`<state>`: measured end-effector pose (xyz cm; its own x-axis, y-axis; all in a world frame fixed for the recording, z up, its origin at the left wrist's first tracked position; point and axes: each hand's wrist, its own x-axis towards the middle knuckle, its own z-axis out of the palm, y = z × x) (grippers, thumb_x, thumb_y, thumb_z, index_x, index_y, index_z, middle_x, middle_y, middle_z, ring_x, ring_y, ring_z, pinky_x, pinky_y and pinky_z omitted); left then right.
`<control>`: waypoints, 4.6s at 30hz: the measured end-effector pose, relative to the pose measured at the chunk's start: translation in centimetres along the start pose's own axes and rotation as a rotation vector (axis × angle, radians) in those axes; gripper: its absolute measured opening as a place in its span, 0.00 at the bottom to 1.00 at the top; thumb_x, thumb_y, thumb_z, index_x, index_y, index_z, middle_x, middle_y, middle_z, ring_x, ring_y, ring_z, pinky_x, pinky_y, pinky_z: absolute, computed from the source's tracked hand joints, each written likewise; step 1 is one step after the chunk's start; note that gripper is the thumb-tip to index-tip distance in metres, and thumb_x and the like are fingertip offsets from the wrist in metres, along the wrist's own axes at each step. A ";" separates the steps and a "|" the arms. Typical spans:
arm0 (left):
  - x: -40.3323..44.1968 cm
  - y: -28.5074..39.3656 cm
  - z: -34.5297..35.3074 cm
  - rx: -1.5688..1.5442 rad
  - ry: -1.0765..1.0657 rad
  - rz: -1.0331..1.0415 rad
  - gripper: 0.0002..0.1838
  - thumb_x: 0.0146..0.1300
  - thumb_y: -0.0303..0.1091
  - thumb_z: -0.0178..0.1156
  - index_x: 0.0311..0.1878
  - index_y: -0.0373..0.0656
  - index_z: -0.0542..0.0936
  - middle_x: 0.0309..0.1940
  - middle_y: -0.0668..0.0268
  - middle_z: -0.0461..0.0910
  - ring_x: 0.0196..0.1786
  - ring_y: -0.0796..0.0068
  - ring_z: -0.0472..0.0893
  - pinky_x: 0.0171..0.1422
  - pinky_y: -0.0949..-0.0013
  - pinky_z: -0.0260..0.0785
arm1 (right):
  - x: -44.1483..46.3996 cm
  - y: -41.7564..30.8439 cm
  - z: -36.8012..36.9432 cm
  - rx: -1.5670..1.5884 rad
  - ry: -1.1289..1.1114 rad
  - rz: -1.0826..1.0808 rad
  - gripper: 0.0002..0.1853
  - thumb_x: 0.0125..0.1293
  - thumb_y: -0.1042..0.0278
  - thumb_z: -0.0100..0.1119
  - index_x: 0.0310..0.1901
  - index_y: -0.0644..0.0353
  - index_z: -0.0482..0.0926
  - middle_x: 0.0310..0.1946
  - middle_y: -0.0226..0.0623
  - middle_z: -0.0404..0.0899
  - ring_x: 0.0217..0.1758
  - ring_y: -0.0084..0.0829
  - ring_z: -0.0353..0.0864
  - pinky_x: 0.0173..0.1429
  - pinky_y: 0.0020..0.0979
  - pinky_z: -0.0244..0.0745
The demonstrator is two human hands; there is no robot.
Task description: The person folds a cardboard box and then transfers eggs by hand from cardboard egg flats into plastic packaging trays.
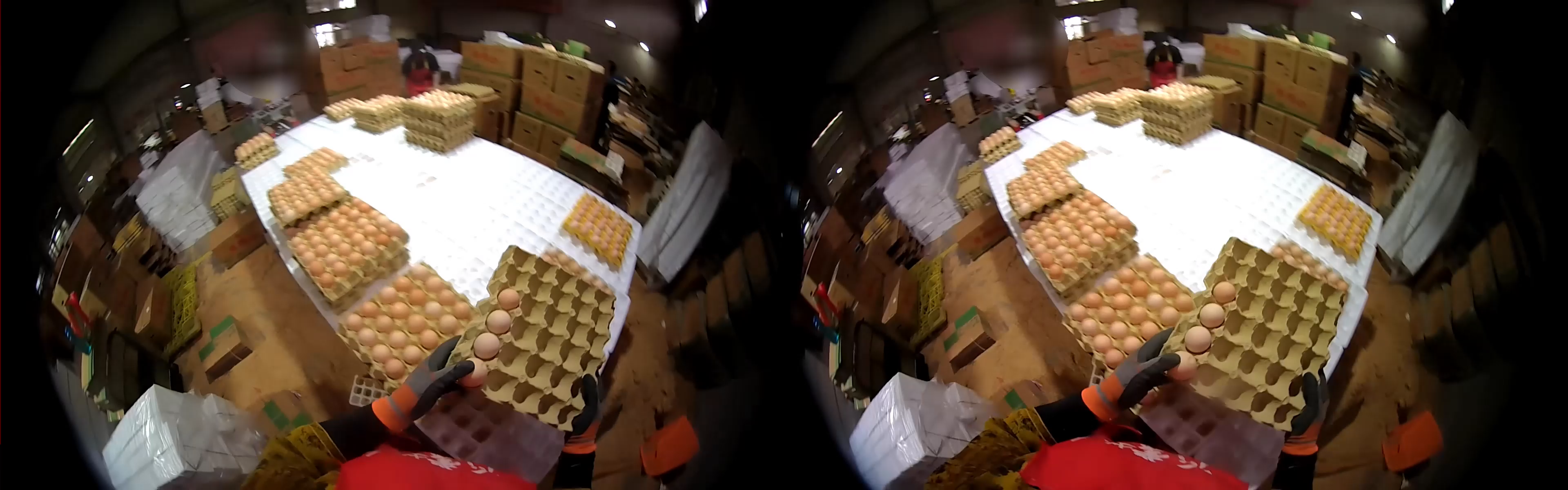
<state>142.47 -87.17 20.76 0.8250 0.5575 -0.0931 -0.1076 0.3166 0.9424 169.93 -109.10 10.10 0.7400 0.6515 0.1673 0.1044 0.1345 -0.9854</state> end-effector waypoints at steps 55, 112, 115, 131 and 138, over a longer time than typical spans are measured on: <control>-0.3 -3.7 -20.8 1.419 -0.432 0.715 0.37 0.70 0.51 0.59 0.78 0.48 0.63 0.77 0.47 0.60 0.80 0.45 0.57 0.80 0.40 0.50 | -9.5 -3.8 28.3 -0.712 -0.208 -0.089 0.18 0.67 0.67 0.63 0.56 0.60 0.79 0.50 0.43 0.82 0.49 0.41 0.81 0.52 0.41 0.77; 2.8 3.1 -17.2 -0.207 -0.442 -0.353 0.22 0.68 0.32 0.59 0.63 0.34 0.77 0.54 0.58 0.81 0.45 0.73 0.82 0.43 0.73 0.76 | -9.7 -2.2 20.4 0.618 0.193 0.355 0.20 0.76 0.65 0.51 0.67 0.58 0.72 0.44 0.28 0.79 0.41 0.21 0.78 0.45 0.27 0.77; 2.7 3.0 -16.8 -0.574 -0.419 -0.264 0.25 0.70 0.29 0.55 0.69 0.33 0.72 0.66 0.49 0.76 0.53 0.65 0.84 0.49 0.68 0.79 | -9.5 -2.1 19.8 0.810 0.105 0.309 0.27 0.75 0.65 0.54 0.73 0.58 0.66 0.51 0.32 0.80 0.45 0.23 0.81 0.45 0.28 0.80; 3.9 -0.5 -9.7 1.667 -0.546 0.472 0.25 0.44 0.39 0.74 0.50 0.49 0.82 0.51 0.56 0.75 0.45 0.50 0.80 0.42 0.50 0.76 | -3.3 -3.4 22.6 -1.274 -0.151 0.119 0.34 0.57 0.47 0.71 0.64 0.49 0.75 0.64 0.47 0.69 0.56 0.46 0.81 0.57 0.44 0.77; 5.4 2.0 -12.6 0.923 -0.395 0.201 0.24 0.48 0.29 0.75 0.52 0.39 0.82 0.51 0.58 0.79 0.53 0.62 0.80 0.56 0.61 0.75 | -8.5 -0.8 13.8 0.178 0.164 0.471 0.28 0.57 0.60 0.80 0.58 0.56 0.81 0.48 0.34 0.83 0.38 0.22 0.83 0.37 0.25 0.81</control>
<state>139.75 -73.88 18.07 0.9806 0.1896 0.0493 0.0674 -0.5627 0.8239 154.35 -104.44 9.91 0.7749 0.5487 -0.3138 -0.3688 -0.0107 -0.9294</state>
